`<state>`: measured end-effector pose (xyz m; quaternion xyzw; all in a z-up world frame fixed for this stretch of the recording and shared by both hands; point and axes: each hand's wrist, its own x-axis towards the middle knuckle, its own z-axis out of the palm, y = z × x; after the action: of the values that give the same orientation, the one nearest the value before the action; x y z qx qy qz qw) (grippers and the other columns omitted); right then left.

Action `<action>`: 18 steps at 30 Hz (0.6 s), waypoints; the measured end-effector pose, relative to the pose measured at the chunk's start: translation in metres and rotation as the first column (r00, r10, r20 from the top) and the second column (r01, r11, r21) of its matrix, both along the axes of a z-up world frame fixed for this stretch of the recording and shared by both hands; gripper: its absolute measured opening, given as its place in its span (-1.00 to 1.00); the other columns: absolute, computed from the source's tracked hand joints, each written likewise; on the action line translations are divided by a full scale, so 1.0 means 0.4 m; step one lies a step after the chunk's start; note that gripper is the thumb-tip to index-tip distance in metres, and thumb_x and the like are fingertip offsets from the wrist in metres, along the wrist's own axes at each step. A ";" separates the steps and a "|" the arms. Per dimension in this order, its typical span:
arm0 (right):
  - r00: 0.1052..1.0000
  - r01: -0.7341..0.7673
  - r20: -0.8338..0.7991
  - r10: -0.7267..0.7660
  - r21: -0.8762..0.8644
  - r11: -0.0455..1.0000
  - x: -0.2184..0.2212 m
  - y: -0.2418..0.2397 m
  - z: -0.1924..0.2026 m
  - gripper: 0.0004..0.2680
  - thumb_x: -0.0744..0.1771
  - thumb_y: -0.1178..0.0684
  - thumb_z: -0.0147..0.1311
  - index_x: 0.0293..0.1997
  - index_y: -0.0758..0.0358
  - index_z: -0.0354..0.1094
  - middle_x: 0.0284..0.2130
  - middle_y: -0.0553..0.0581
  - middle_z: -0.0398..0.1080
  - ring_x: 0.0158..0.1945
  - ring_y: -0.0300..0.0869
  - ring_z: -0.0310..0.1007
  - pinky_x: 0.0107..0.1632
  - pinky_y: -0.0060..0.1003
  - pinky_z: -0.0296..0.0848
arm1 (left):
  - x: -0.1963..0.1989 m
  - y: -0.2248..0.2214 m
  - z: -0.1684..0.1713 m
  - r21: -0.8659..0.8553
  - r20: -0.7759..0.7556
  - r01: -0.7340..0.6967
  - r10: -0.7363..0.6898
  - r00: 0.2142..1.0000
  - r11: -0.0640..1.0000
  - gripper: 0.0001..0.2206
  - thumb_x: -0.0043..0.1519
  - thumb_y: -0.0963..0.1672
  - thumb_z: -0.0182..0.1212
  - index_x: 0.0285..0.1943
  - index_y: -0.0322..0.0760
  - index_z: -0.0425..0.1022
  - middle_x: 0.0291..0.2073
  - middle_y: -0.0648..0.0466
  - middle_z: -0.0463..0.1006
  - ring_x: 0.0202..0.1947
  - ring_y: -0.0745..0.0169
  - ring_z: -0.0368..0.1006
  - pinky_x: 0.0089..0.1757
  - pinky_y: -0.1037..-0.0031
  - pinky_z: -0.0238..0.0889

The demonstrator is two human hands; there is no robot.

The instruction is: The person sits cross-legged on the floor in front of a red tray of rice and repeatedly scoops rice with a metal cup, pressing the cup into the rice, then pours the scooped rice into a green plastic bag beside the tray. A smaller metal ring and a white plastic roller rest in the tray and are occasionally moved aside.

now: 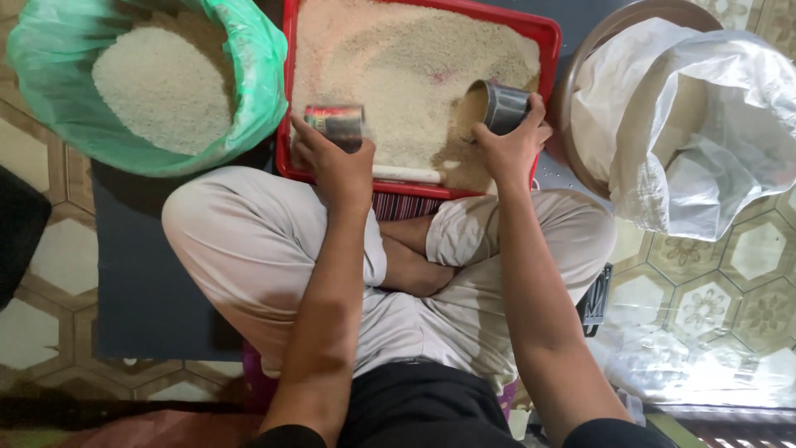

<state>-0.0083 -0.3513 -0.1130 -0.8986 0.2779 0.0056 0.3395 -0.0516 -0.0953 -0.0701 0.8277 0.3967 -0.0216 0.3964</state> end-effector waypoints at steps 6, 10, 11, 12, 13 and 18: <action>0.988 -0.107 0.112 0.103 0.032 0.994 -0.063 0.140 -0.091 -0.22 0.13 0.00 0.50 0.44 0.09 -0.07 0.14 0.60 0.01 0.18 0.67 0.24 0.25 0.35 0.30 | 0.013 -0.031 -0.060 0.093 0.010 0.082 -0.084 0.996 0.992 0.05 0.02 -0.17 0.44 0.65 -0.29 -0.28 0.24 -0.35 0.25 0.22 -0.60 0.34 0.15 -0.21 0.35; 0.966 -0.224 0.112 0.231 -0.074 0.972 -0.079 0.294 -0.009 -0.23 0.05 0.04 0.55 0.33 0.19 0.04 0.10 0.60 0.04 0.12 0.67 0.23 0.23 0.44 0.28 | 0.037 -0.030 -0.037 0.064 0.018 0.121 -0.122 0.992 0.991 0.05 0.00 -0.14 0.47 0.63 -0.33 -0.23 0.23 -0.39 0.28 0.23 -0.64 0.32 0.16 -0.28 0.28; 0.970 -0.216 0.110 0.217 -0.024 0.976 -0.073 0.306 0.002 -0.22 0.05 0.01 0.55 0.34 0.14 0.03 0.10 0.53 0.04 0.13 0.61 0.25 0.22 0.42 0.29 | 0.036 -0.027 -0.062 -0.030 0.047 0.116 -0.114 0.992 0.993 0.05 0.02 -0.11 0.48 0.64 -0.31 -0.24 0.29 -0.39 0.24 0.30 -0.62 0.26 0.18 -0.28 0.23; 0.973 -0.210 0.103 0.206 0.029 0.977 -0.073 0.322 0.011 -0.22 0.05 -0.01 0.54 0.34 0.09 0.02 0.10 0.46 0.05 0.13 0.56 0.26 0.22 0.39 0.30 | 0.029 -0.019 -0.087 -0.123 0.070 0.110 -0.102 0.992 0.986 0.05 0.05 -0.09 0.49 0.64 -0.29 -0.24 0.35 -0.39 0.20 0.36 -0.60 0.20 0.20 -0.27 0.17; 0.974 -0.206 0.102 0.202 0.032 0.978 -0.067 0.310 0.007 -0.22 0.05 -0.01 0.54 0.34 0.09 0.02 0.10 0.46 0.05 0.13 0.56 0.26 0.22 0.39 0.30 | 0.033 -0.015 -0.100 -0.120 0.068 0.113 -0.106 0.992 0.986 0.05 0.05 -0.09 0.49 0.64 -0.29 -0.24 0.35 -0.39 0.20 0.36 -0.60 0.20 0.20 -0.27 0.17; 0.993 -0.121 0.060 0.105 0.416 0.901 -0.038 0.214 -0.015 -0.23 0.15 -0.01 0.56 0.44 -0.11 -0.01 0.19 0.52 0.08 0.24 0.52 0.29 0.26 0.32 0.35 | 0.053 -0.047 -0.048 -0.446 0.280 0.200 -0.077 0.957 0.872 0.18 0.04 0.11 0.64 0.63 -0.43 -0.22 0.48 -0.53 -0.02 0.50 -0.57 -0.05 0.37 -0.18 -0.15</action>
<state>-0.0234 -0.2659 -0.1189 -0.8193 0.2115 0.0688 0.5284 -0.0304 -0.1140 -0.0893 0.7293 0.2649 -0.0398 0.6295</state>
